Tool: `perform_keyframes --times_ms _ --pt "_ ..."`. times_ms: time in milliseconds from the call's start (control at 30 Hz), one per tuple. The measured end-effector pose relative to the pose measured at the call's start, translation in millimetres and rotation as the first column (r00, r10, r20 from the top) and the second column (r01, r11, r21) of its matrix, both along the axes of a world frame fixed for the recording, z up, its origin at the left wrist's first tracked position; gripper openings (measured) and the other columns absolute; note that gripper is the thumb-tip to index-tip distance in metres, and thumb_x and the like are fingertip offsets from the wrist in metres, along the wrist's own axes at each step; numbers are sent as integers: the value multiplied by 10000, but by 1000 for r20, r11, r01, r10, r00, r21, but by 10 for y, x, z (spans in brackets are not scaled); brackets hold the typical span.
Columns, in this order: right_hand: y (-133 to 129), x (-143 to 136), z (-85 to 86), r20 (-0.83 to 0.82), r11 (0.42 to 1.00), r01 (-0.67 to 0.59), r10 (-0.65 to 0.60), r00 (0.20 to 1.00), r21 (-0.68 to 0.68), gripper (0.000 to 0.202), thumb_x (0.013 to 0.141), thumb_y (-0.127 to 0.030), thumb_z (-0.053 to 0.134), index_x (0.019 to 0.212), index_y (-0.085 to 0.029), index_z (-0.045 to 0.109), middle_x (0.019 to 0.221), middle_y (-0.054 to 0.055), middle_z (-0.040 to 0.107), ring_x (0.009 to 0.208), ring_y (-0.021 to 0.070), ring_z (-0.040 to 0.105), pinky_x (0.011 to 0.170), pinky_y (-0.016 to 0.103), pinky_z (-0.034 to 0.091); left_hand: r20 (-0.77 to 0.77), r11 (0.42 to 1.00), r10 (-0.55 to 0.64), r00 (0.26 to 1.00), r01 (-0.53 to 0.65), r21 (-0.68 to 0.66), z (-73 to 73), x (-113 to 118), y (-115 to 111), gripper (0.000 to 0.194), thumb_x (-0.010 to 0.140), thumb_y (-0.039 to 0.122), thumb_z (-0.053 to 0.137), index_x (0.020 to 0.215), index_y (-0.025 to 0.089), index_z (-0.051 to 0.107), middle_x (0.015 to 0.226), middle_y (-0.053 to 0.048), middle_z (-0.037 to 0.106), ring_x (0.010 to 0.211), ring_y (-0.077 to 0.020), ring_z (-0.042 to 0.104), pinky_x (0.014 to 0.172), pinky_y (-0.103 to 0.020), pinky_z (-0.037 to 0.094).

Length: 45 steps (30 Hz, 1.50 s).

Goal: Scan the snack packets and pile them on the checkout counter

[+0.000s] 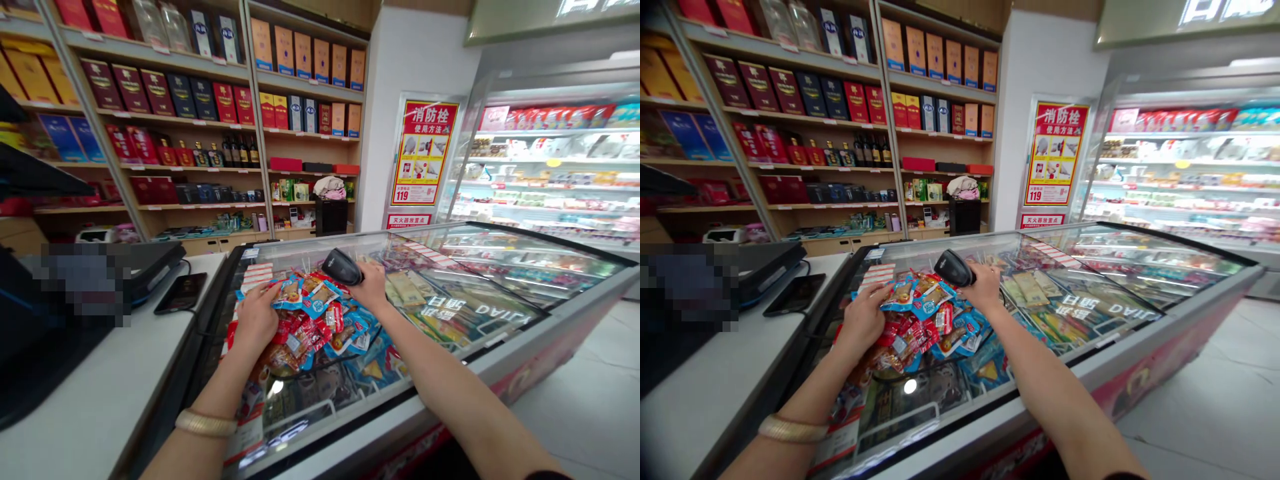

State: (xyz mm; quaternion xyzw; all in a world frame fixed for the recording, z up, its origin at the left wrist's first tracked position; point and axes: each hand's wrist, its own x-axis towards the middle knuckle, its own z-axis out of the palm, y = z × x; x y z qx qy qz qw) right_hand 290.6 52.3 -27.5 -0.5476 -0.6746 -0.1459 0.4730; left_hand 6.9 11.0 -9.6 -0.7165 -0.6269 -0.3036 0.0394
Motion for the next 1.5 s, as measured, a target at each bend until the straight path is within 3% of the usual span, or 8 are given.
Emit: perform_keyframes --times_ms 200,467,733,933,1100,1233,1367,1500 --pt "-43 -6 45 0 994 45 -45 999 -101 230 715 -266 733 937 -209 747 1001 89 793 959 266 689 874 352 355 160 993 -37 986 18 118 27 -50 32 517 935 241 397 1376 213 665 1414 -129 626 1310 -288 585 1132 -436 441" --pt "-220 -265 205 -36 961 185 -197 980 -207 244 776 -320 741 1001 -226 755 1013 75 790 992 265 684 853 341 339 -63 975 -49 997 34 -221 -2 154 -91 729 910 640 488 1576 352 418 1656 -157 354 1490 -465 335 1127 -718 302" --pt "-262 -440 63 0 951 157 -163 987 -265 234 792 -301 740 1016 -232 745 1064 60 783 1034 245 672 905 358 309 -114 978 -73 991 49 -201 -59 145 12 733 950 638 421 1614 337 336 1656 -147 361 1494 -439 338 1135 -672 329" --pt "-242 -411 32 -3 958 156 -162 987 -239 268 797 -319 738 1055 -248 752 1068 60 785 1019 246 673 897 362 314 -25 990 -98 995 95 -101 -103 74 108 693 943 582 478 1565 280 440 1611 -161 431 1485 -376 387 1173 -586 328" --pt "-291 -369 45 -51 970 130 -143 988 -204 244 790 -331 738 1014 -234 749 1050 72 785 1004 257 672 891 360 304 196 996 -68 978 55 67 107 -191 143 678 892 509 503 1451 129 544 1436 -211 594 1339 -299 562 1098 -412 444" --pt "-323 -326 77 -55 978 113 -125 991 -177 250 760 -300 746 999 -227 743 1023 66 786 995 253 672 875 346 307 160 987 82 984 -58 -147 371 -430 38 577 767 629 590 1070 153 714 1001 -156 753 923 -306 717 793 -370 541" --pt "-337 -299 90 -84 983 92 -107 991 -159 261 760 -321 758 1002 -225 747 1084 70 785 1004 245 681 872 343 309 8 846 -102 995 91 -526 448 -478 -165 405 577 608 720 654 226 609 642 -44 688 661 -248 665 597 -310 466" --pt "-360 -303 97 -83 982 70 -85 993 -175 270 764 -360 776 996 -222 753 1060 74 788 996 251 684 887 356 304 -78 753 -218 973 117 -648 396 -271 -352 348 439 422 791 586 245 530 611 -23 667 659 -252 653 575 -306 449"
